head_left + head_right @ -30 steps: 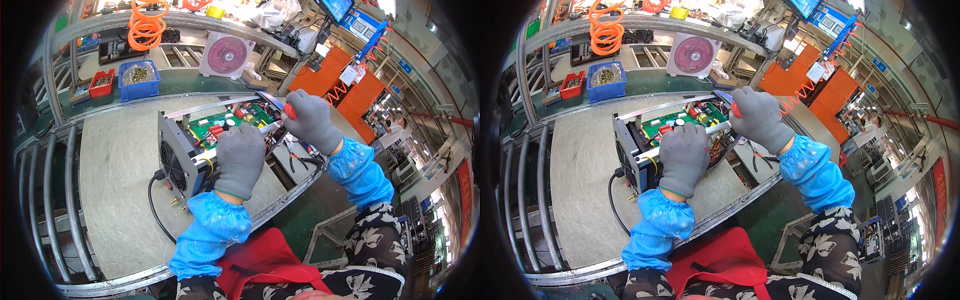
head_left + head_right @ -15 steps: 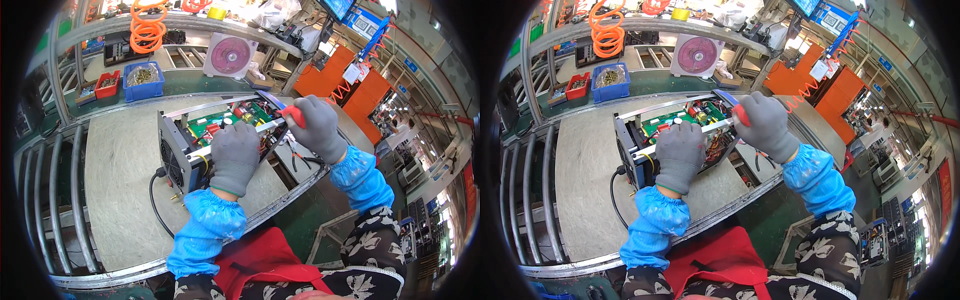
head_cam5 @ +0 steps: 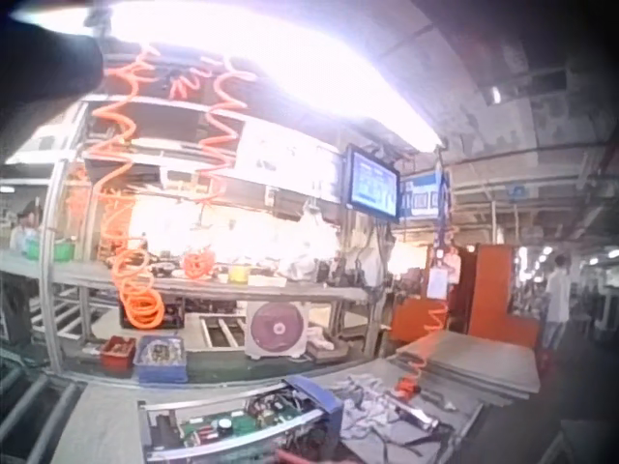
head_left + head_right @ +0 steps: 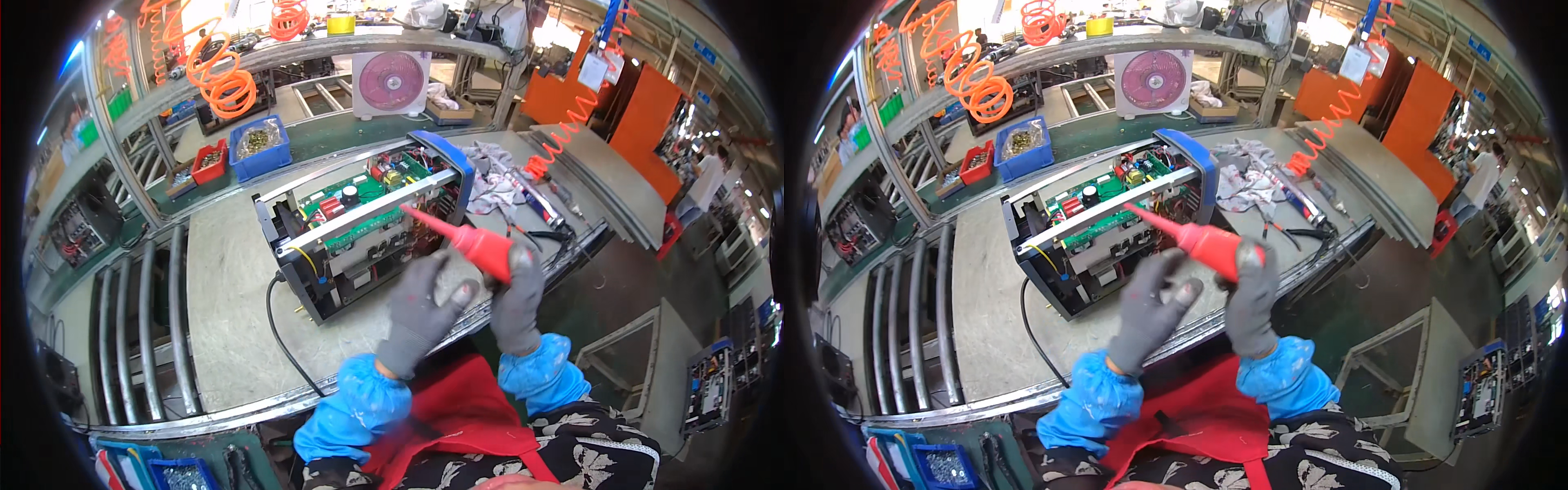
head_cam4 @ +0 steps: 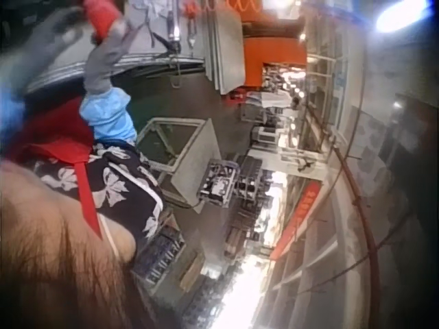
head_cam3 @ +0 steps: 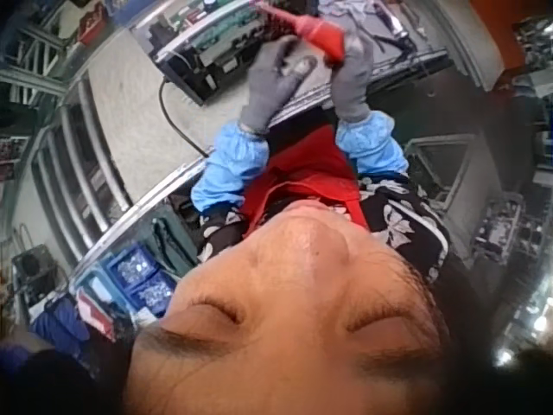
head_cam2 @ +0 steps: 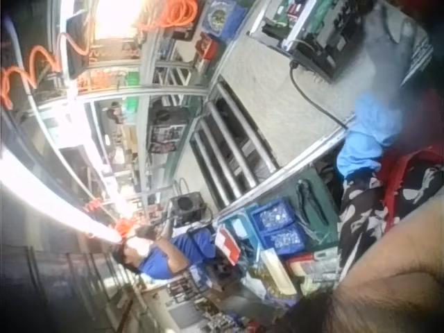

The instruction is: The recorder is assembling an electronic unit, including screwdriving, applying labels, and connecting internal wires.

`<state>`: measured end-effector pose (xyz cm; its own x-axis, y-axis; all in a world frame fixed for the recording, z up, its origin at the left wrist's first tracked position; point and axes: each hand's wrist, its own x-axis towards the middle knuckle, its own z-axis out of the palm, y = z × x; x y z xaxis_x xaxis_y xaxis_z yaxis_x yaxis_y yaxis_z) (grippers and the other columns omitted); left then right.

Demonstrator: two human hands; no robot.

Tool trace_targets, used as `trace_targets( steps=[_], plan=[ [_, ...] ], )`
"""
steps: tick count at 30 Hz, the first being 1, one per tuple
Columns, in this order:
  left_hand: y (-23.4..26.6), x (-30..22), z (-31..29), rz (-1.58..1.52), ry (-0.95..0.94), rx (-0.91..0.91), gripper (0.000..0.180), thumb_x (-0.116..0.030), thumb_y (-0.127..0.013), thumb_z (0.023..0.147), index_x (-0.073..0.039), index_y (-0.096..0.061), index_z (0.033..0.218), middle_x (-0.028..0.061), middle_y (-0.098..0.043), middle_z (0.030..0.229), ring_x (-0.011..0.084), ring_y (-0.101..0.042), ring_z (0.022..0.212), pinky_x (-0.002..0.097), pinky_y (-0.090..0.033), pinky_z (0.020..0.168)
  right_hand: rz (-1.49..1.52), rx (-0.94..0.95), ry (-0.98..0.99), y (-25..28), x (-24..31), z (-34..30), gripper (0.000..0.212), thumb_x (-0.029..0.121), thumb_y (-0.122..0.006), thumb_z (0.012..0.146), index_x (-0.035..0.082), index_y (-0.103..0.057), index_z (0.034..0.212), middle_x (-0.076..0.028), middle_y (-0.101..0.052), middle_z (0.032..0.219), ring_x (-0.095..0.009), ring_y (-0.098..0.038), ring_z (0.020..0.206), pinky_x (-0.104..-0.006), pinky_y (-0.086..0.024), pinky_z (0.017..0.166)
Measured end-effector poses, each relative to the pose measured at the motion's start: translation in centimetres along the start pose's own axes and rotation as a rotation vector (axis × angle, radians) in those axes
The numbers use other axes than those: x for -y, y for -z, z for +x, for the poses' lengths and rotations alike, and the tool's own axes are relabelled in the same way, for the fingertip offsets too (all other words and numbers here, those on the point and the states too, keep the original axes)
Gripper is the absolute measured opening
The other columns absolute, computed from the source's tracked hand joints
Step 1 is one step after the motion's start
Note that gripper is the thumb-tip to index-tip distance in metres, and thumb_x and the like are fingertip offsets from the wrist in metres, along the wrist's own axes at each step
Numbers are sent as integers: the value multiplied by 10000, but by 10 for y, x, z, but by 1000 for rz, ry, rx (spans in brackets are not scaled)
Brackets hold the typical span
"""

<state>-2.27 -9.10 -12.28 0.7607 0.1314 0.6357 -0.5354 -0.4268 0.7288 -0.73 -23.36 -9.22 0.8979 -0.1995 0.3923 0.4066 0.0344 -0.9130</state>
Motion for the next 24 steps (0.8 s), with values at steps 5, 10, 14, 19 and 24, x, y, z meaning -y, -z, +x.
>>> trace_targets(
  steps=[5, 10, 14, 19, 24],
  plan=[
    [-9, -25, -28, -539, 604, 206, 459, -373, -616, 940, 17, -589, 1180, 75, -634, 1008, 170, -600, 942, 313, -495, 815, -48, 216, -104, 14, -26, -46, 346, 323, -461, 1001, -10, -548, 1033, -86, -541, 900, -153, -512, 840, -315, -441, 751],
    [-11, -39, -25, -596, 698, 360, 449, -385, -584, 948, 10, -608, 1159, 49, -628, 986, 97, -563, 831, 258, -467, 710, -25, 486, -319, 58, -28, -19, 275, 271, -518, 961, 1, -560, 929, -33, -526, 792, -105, -484, 743, -288, -421, 661],
    [-26, -33, -15, -587, 776, 320, 409, -386, -592, 934, -22, -637, 1115, 11, -618, 870, 62, -534, 714, 226, -417, 593, 11, 570, -288, 61, -41, 10, 276, 264, -566, 915, 12, -554, 801, -13, -497, 700, -85, -448, 668, -281, -391, 586],
    [-38, -28, 5, -517, 815, 201, 348, -356, -606, 912, -34, -657, 1030, -14, -573, 744, 51, -509, 620, 212, -370, 515, 123, 502, -337, 49, -42, 29, 287, 262, -578, 904, 3, -571, 780, -18, -501, 685, -89, -458, 663, -298, -395, 593],
    [-47, -21, 13, -482, 831, 118, 330, -374, -618, 891, -50, -647, 944, -23, -538, 687, 52, -477, 553, 210, -339, 469, 187, 450, -361, 39, -59, 36, 266, 242, -584, 905, 20, -570, 760, -7, -502, 687, -78, -456, 664, -291, -384, 589]
  ],
)
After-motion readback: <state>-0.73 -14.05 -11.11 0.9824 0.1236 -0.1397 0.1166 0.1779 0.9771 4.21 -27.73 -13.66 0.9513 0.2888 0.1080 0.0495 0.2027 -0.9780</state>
